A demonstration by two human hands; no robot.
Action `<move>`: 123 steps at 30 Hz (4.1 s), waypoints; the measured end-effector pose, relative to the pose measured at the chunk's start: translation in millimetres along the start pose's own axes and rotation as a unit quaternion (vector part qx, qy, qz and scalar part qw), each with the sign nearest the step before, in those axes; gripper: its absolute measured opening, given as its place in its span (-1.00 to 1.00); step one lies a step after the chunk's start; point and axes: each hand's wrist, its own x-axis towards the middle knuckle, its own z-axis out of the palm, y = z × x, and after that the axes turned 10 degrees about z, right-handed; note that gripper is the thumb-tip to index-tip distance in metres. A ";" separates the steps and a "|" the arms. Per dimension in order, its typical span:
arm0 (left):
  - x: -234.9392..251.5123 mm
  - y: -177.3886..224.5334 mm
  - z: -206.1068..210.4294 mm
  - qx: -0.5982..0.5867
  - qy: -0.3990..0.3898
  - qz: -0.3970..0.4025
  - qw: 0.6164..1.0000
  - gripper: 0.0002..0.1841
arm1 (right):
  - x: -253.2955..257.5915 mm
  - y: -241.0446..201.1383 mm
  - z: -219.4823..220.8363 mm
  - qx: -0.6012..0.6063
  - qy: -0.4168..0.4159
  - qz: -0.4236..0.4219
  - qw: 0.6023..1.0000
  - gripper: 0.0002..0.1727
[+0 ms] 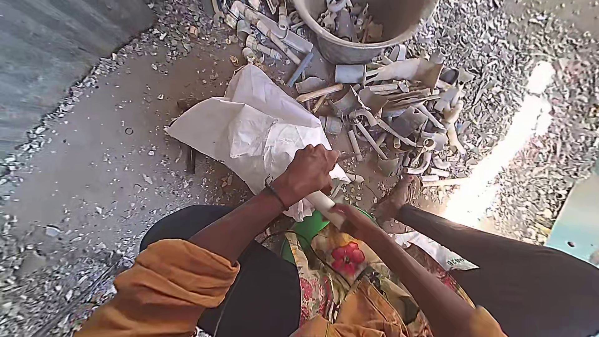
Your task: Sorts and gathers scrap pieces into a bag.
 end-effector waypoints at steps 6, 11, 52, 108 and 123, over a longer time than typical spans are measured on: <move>-2.0 -8.6 -12.8 0.038 0.061 -0.005 0.997 -0.78 | -0.6 -63.7 65.8 -0.021 -0.085 -0.209 0.974 -0.73; -6.6 -1.7 -14.6 0.022 -0.030 -0.015 0.999 -0.82 | 5.9 -59.0 -15.2 -0.413 0.021 -0.218 0.884 -0.64; 4.2 -3.3 -16.4 0.017 -0.164 -0.048 0.985 -0.75 | -102.5 -17.7 -111.9 -0.421 0.275 -0.650 0.569 -0.12; -0.4 -9.7 11.0 0.036 -0.036 -0.020 0.999 -0.81 | -88.8 20.8 -81.0 0.055 -0.420 -0.461 0.780 -0.08; -1.6 -4.8 18.4 0.041 0.097 0.026 0.994 -0.82 | 5.7 -23.7 38.0 0.140 -0.122 -0.170 0.968 -0.44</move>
